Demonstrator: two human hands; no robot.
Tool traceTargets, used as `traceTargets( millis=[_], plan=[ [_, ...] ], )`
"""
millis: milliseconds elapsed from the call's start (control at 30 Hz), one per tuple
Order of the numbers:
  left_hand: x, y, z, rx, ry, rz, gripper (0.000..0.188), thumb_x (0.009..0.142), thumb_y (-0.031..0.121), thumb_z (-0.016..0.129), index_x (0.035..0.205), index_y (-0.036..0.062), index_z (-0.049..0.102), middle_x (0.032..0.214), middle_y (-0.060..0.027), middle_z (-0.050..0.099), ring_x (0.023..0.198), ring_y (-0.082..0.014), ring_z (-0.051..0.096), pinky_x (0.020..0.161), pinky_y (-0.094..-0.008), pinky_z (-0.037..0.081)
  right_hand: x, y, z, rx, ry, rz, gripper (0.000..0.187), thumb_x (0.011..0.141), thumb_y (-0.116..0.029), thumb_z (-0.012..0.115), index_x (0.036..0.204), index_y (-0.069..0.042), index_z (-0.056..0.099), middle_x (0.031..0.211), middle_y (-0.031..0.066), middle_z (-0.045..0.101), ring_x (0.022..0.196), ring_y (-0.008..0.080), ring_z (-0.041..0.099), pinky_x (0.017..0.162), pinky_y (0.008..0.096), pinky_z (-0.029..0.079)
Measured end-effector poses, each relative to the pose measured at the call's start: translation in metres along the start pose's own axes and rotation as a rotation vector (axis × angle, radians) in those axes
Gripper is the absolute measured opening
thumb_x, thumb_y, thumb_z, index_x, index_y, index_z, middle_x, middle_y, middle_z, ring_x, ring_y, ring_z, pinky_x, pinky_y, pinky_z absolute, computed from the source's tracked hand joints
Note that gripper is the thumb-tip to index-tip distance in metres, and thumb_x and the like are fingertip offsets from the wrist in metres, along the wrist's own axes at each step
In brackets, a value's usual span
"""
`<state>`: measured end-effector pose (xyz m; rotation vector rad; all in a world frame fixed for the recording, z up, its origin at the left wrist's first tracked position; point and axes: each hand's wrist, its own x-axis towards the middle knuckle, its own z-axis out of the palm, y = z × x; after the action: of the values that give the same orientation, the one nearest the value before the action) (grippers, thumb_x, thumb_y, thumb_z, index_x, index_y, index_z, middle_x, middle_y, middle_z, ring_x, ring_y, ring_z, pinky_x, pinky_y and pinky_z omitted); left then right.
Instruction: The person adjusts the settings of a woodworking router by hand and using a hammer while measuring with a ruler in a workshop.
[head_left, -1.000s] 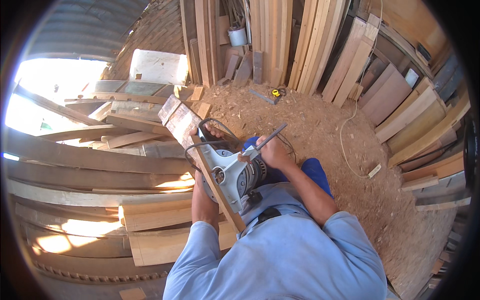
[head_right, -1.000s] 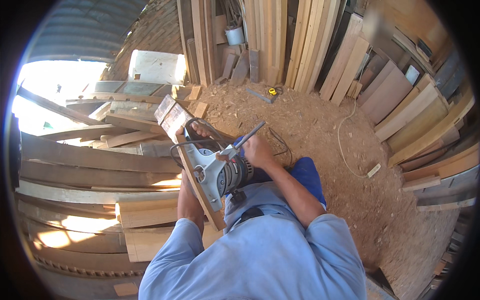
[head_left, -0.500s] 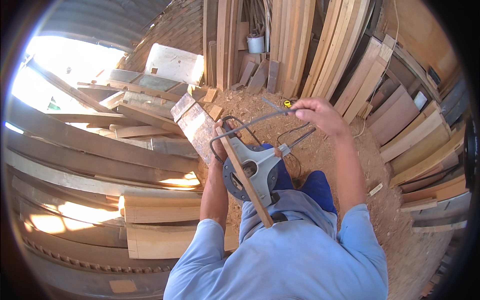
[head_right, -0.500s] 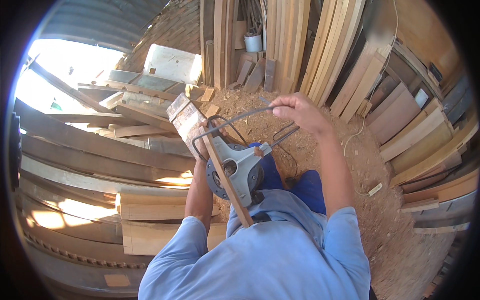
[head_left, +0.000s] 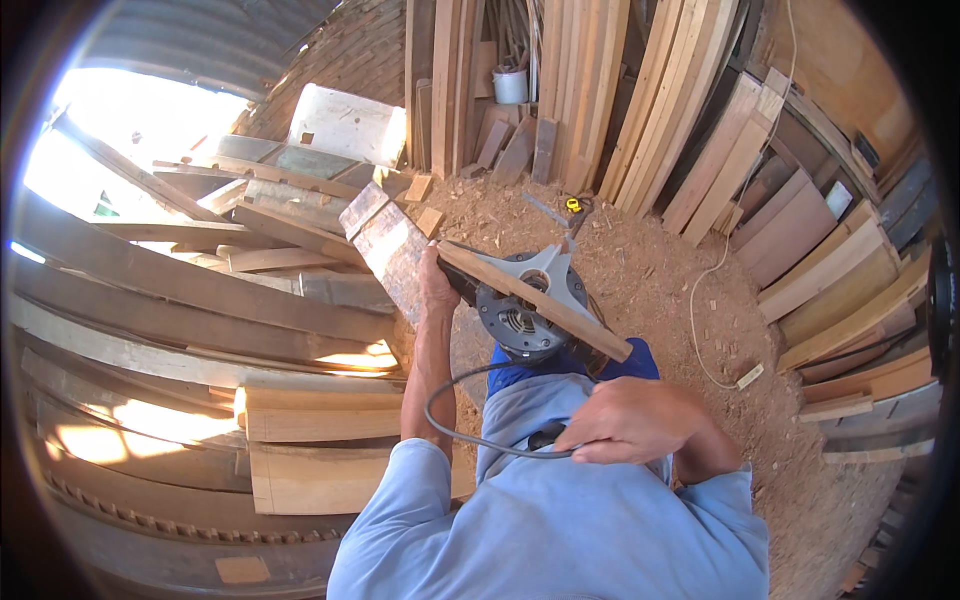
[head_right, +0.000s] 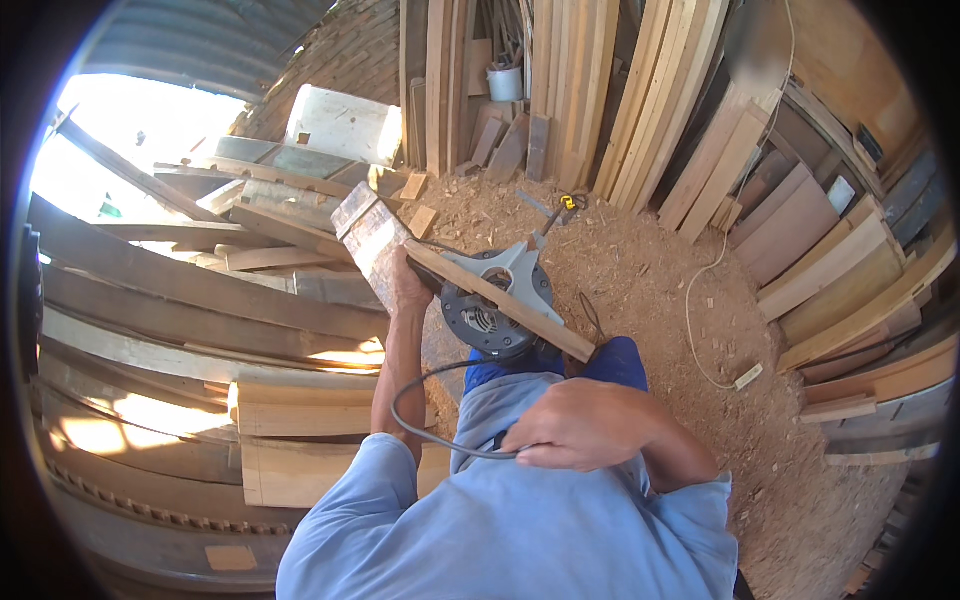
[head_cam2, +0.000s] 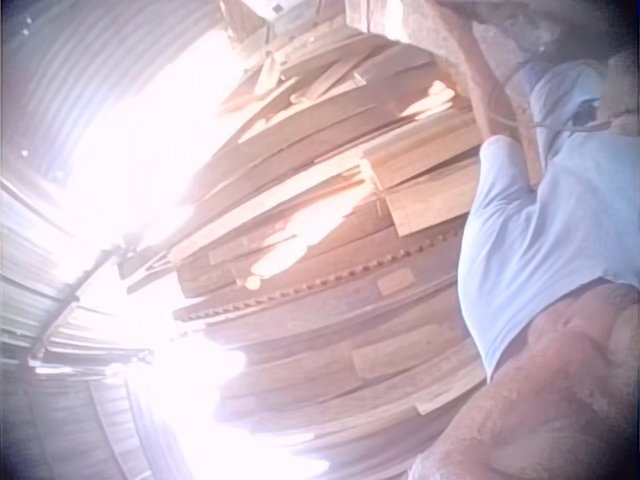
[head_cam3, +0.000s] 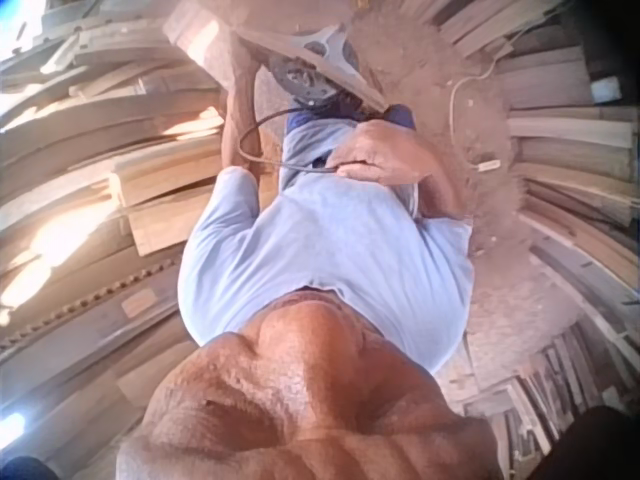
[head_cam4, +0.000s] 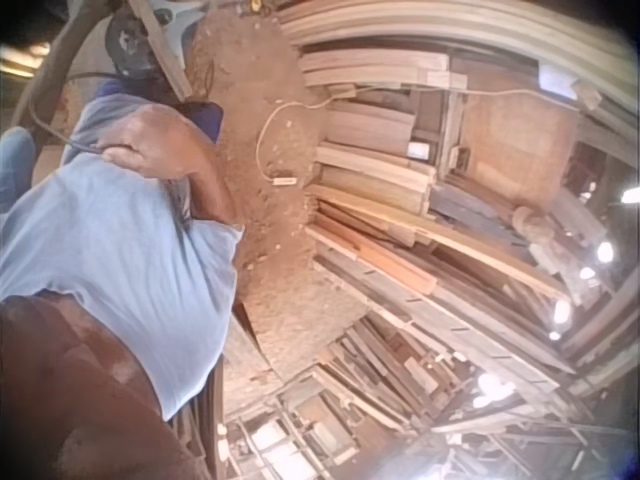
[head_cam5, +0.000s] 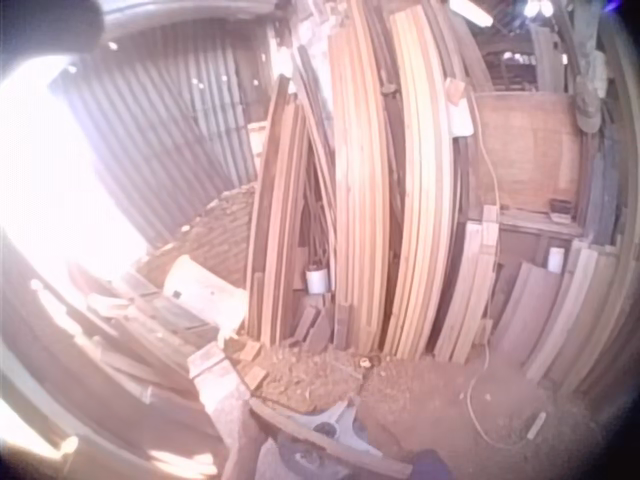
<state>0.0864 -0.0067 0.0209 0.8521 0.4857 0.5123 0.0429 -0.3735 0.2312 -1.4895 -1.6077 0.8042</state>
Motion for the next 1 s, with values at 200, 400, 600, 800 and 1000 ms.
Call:
traceTargets(
  millis=[200, 400, 600, 800, 1000],
  plan=[
    [-0.01, 0.011, -0.018, -0.053, 0.015, 0.08, 0.038, 0.095, 0.044, 0.049, 0.097, 0.0083, 0.062, 0.088, -0.009, 0.065, 0.084, -0.024, 0.064, 0.076, -0.0419, 0.054, -0.126, 0.02, -0.034, 0.117, 0.303, 0.423, 0.027, 0.095, -0.028, 0.068, 0.09, -0.002, 0.074, 0.081, 0.0067, 0.07, 0.071, 0.0195, 0.066, 0.063, 0.0345, 0.051],
    [-0.008, 0.011, -0.019, 0.071, 0.04, 0.235, 0.035, 0.095, 0.042, 0.048, 0.086, 0.0101, 0.06, 0.076, -0.0054, 0.06, 0.071, -0.0203, 0.058, 0.067, -0.0371, 0.049, -0.329, 0.187, -0.03, -0.087, 1.236, 1.084, 0.033, 0.099, -0.032, 0.061, 0.108, -0.003, 0.072, 0.094, 0.0072, 0.072, 0.09, 0.0164, 0.066, 0.085, 0.0328, 0.051],
    [-0.013, 0.022, -0.034, -0.047, 0.042, 0.247, 0.034, 0.095, 0.039, 0.047, 0.083, 0.0105, 0.06, 0.074, -0.0039, 0.059, 0.069, -0.0187, 0.055, 0.065, -0.0345, 0.048, -0.212, 0.177, -0.024, -0.645, 1.144, 1.573, 0.044, 0.098, -0.035, 0.059, 0.128, -0.004, 0.064, 0.126, 0.0218, 0.066, 0.122, 0.0363, 0.062, 0.103, 0.0481, 0.047],
    [-0.012, 0.015, -0.03, -0.038, -0.048, 0.213, 0.036, 0.094, 0.041, 0.048, 0.083, 0.0088, 0.06, 0.074, -0.0061, 0.06, 0.071, -0.0204, 0.058, 0.067, -0.0366, 0.05, -0.101, 0.16, -0.013, 0.313, 0.777, 0.601, 0.04, 0.101, -0.025, 0.059, 0.133, -0.002, 0.062, 0.119, 0.0106, 0.069, 0.106, 0.017, 0.064, 0.096, 0.0319, 0.051],
    [-0.015, 0.012, -0.038, -0.028, 0.073, 0.099, 0.04, 0.092, 0.047, 0.051, 0.092, 0.0089, 0.062, 0.085, -0.0097, 0.066, 0.08, -0.0255, 0.065, 0.074, -0.0435, 0.055, -0.021, 0.145, 0.012, 0.463, 0.509, 0.416, 0.04, 0.1, -0.02, 0.062, 0.134, 0.0, 0.059, 0.113, 0.0101, 0.069, 0.105, 0.0167, 0.065, 0.093, 0.0327, 0.051]
  ],
)
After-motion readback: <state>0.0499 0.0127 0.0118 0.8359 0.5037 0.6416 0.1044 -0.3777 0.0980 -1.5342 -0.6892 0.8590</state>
